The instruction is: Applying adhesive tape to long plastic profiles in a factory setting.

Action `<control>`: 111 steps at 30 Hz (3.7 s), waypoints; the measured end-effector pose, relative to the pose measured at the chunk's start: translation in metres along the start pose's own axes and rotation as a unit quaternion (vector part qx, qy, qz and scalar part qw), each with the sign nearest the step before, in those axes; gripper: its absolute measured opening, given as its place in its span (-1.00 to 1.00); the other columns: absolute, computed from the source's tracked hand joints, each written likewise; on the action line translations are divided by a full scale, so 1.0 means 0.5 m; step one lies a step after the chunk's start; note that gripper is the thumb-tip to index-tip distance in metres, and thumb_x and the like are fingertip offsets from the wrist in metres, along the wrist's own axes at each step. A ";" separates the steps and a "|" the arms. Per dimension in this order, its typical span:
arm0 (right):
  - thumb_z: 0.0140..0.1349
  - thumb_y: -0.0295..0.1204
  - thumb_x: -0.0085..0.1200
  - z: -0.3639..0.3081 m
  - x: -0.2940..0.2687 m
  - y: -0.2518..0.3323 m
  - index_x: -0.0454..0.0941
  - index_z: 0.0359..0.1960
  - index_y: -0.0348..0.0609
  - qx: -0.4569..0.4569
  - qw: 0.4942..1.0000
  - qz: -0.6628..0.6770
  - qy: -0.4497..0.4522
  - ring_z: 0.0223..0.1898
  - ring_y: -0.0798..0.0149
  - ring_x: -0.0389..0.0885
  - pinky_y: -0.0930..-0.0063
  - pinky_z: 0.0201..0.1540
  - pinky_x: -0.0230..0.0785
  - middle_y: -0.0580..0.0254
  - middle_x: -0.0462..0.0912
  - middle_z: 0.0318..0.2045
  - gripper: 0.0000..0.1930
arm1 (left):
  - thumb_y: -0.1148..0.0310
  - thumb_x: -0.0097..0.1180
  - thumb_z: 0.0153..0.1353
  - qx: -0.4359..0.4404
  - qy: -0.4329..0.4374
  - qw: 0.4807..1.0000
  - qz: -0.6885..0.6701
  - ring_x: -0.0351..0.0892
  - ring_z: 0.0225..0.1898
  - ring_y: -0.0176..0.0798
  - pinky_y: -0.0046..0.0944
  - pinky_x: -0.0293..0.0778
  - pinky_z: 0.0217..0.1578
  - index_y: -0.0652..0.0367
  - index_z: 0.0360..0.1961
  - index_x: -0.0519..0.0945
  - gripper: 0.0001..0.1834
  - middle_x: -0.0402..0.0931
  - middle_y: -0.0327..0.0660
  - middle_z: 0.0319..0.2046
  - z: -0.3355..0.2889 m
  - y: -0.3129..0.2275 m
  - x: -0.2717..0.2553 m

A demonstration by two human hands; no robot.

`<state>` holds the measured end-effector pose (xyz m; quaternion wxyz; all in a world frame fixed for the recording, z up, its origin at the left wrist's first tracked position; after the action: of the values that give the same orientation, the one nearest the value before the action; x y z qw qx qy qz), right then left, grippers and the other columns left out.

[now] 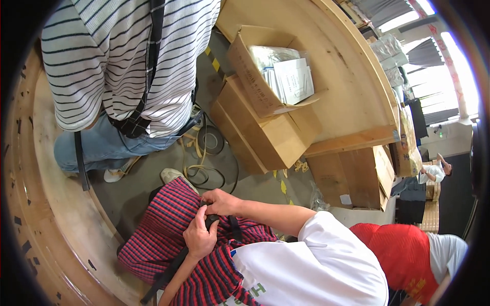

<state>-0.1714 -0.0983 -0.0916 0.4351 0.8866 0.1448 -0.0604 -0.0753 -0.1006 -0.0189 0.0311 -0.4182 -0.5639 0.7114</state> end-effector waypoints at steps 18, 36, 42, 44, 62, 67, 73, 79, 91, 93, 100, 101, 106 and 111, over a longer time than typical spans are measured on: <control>0.12 -0.47 0.02 -0.015 0.026 -0.028 0.44 -0.27 -0.20 0.042 0.972 0.210 0.094 -0.59 0.57 0.39 0.71 -0.58 0.26 0.43 0.47 -0.55 -0.85 | 0.31 0.18 -0.04 -0.003 -0.009 1.000 0.011 0.54 -0.40 -0.03 -0.11 0.46 -0.44 0.19 0.01 0.30 -0.44 0.52 -0.06 -0.41 -0.001 -0.009 -0.004; -0.10 -0.60 0.20 -0.069 0.026 0.074 0.37 -0.18 -0.28 -0.145 0.981 0.120 0.051 -0.24 0.42 0.45 0.56 -0.14 0.29 0.27 0.49 -0.31 -0.60 | 0.33 0.13 -0.10 -0.142 0.100 0.979 -0.103 0.52 -0.33 0.07 -0.05 0.42 -0.34 0.14 -0.03 0.30 -0.46 0.51 -0.03 -0.32 0.004 0.053 0.000; -0.09 -0.45 0.30 -0.058 0.038 0.099 0.36 -0.25 -0.23 -0.154 0.970 0.134 0.134 -0.39 0.53 0.45 0.67 -0.29 0.29 0.41 0.52 -0.43 -0.60 | 0.35 0.23 -0.20 -0.089 0.048 0.991 -0.089 0.53 -0.43 0.01 -0.06 0.41 -0.41 0.21 -0.09 0.33 -0.42 0.51 -0.05 -0.48 0.004 0.039 -0.028; -0.09 -0.45 0.30 -0.053 0.043 0.095 0.36 -0.24 -0.23 -0.151 0.971 0.111 0.148 -0.40 0.54 0.45 0.67 -0.27 0.30 0.41 0.51 -0.43 -0.59 | 0.35 0.23 -0.20 -0.093 0.040 0.991 -0.086 0.53 -0.44 0.01 -0.06 0.41 -0.42 0.21 -0.11 0.34 -0.45 0.50 -0.06 -0.50 0.000 0.044 -0.029; -0.16 -0.64 0.27 -0.055 0.040 0.082 0.34 -0.29 -0.20 -0.148 0.979 -0.010 0.139 -0.40 0.57 0.43 0.69 -0.31 0.31 0.41 0.49 -0.44 -0.61 | 0.39 0.22 -0.26 -0.044 0.034 0.998 -0.018 0.57 -0.39 0.01 -0.07 0.47 -0.40 0.24 -0.16 0.34 -0.45 0.53 -0.06 -0.50 -0.018 0.030 -0.015; -0.14 -0.70 0.19 -0.058 0.033 0.084 0.34 -0.29 -0.20 -0.153 0.981 -0.008 0.117 -0.44 0.59 0.42 0.72 -0.35 0.29 0.42 0.49 -0.46 -0.64 | 0.39 0.21 -0.27 -0.043 0.038 0.998 -0.022 0.57 -0.39 0.01 -0.07 0.47 -0.39 0.23 -0.15 0.34 -0.45 0.53 -0.06 -0.50 -0.016 0.031 -0.012; -0.13 -0.72 0.13 -0.060 0.044 0.095 0.35 -0.24 -0.23 -0.149 0.983 0.002 0.104 -0.44 0.59 0.41 0.73 -0.38 0.27 0.42 0.49 -0.45 -0.63 | 0.41 0.17 -0.24 -0.062 0.052 0.996 -0.032 0.55 -0.39 0.03 -0.06 0.44 -0.39 0.15 -0.06 0.32 -0.41 0.52 -0.07 -0.50 -0.027 0.030 -0.029; -0.22 -0.62 0.24 -0.060 0.023 0.083 0.45 -0.27 -0.25 -0.121 0.985 -0.099 0.073 -0.47 0.59 0.27 0.67 -0.47 0.17 0.50 0.35 -0.51 -0.62 | 0.41 0.11 -0.18 -0.070 0.059 0.990 -0.108 0.52 -0.33 0.11 -0.05 0.42 -0.35 0.11 0.00 0.29 -0.41 0.51 0.05 -0.37 -0.024 0.033 -0.028; 0.02 -0.65 0.11 -0.078 0.057 0.100 0.37 -0.27 -0.26 -0.201 0.961 0.087 0.169 -0.33 0.54 0.46 0.61 -0.25 0.35 0.32 0.54 -0.40 -0.77 | 0.49 0.10 -0.19 -0.117 0.107 0.978 -0.138 0.56 -0.38 -0.07 -0.20 0.43 -0.32 0.12 0.08 0.18 -0.30 0.52 -0.09 -0.47 -0.023 0.041 -0.015; 0.03 -0.62 0.12 -0.086 0.058 0.108 0.37 -0.25 -0.25 -0.228 0.954 0.080 0.177 -0.32 0.54 0.46 0.61 -0.24 0.35 0.33 0.54 -0.38 -0.75 | 0.50 0.11 -0.19 -0.119 0.104 0.978 -0.136 0.55 -0.39 -0.11 -0.22 0.42 -0.31 0.14 0.08 0.18 -0.30 0.51 -0.10 -0.48 -0.020 0.042 -0.016; 0.00 -0.56 0.18 -0.081 0.046 0.085 0.38 -0.24 -0.26 -0.242 0.964 0.040 0.104 -0.38 0.56 0.47 0.63 -0.28 0.34 0.33 0.58 -0.43 -0.71 | 0.51 0.12 -0.18 -0.119 0.112 0.976 -0.143 0.55 -0.38 -0.15 -0.25 0.41 -0.28 0.14 0.06 0.22 -0.32 0.52 -0.11 -0.47 -0.022 0.052 -0.007; 0.01 -0.57 0.17 -0.081 0.049 0.085 0.38 -0.24 -0.26 -0.241 0.963 0.038 0.114 -0.39 0.56 0.47 0.64 -0.29 0.33 0.33 0.58 -0.45 -0.73 | 0.51 0.12 -0.18 -0.113 0.103 0.979 -0.132 0.55 -0.40 -0.15 -0.24 0.42 -0.29 0.14 0.06 0.22 -0.33 0.51 -0.12 -0.49 -0.021 0.048 -0.010; 0.02 -0.61 0.12 -0.075 0.054 0.087 0.38 -0.23 -0.26 -0.183 0.966 0.071 0.167 -0.37 0.54 0.48 0.63 -0.28 0.34 0.33 0.58 -0.42 -0.74 | 0.48 0.13 -0.17 -0.132 0.101 0.982 -0.089 0.55 -0.46 -0.13 -0.21 0.45 -0.38 0.11 0.04 0.23 -0.36 0.52 -0.16 -0.51 -0.035 0.038 0.000; 0.03 -0.65 0.06 -0.094 0.050 0.083 0.36 -0.18 -0.27 -0.125 0.954 0.153 0.227 -0.29 0.51 0.49 0.62 -0.26 0.36 0.34 0.55 -0.31 -0.71 | 0.39 0.17 -0.13 -0.064 -0.074 0.993 0.067 0.55 -0.46 -0.12 -0.14 0.48 -0.51 0.07 0.03 0.23 -0.37 0.51 -0.14 -0.52 -0.066 -0.003 -0.032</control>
<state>-0.1356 -0.0801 -0.0372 0.5020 0.8270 0.1089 0.2283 -0.0449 -0.0825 -0.0092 -0.0850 -0.4027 -0.5794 0.7035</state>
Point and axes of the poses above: each hand's wrist, its own z-axis towards the middle knuckle, its own x-axis out of the palm, y = z × x, the point moved 10 cm from there along z, towards the middle knuckle
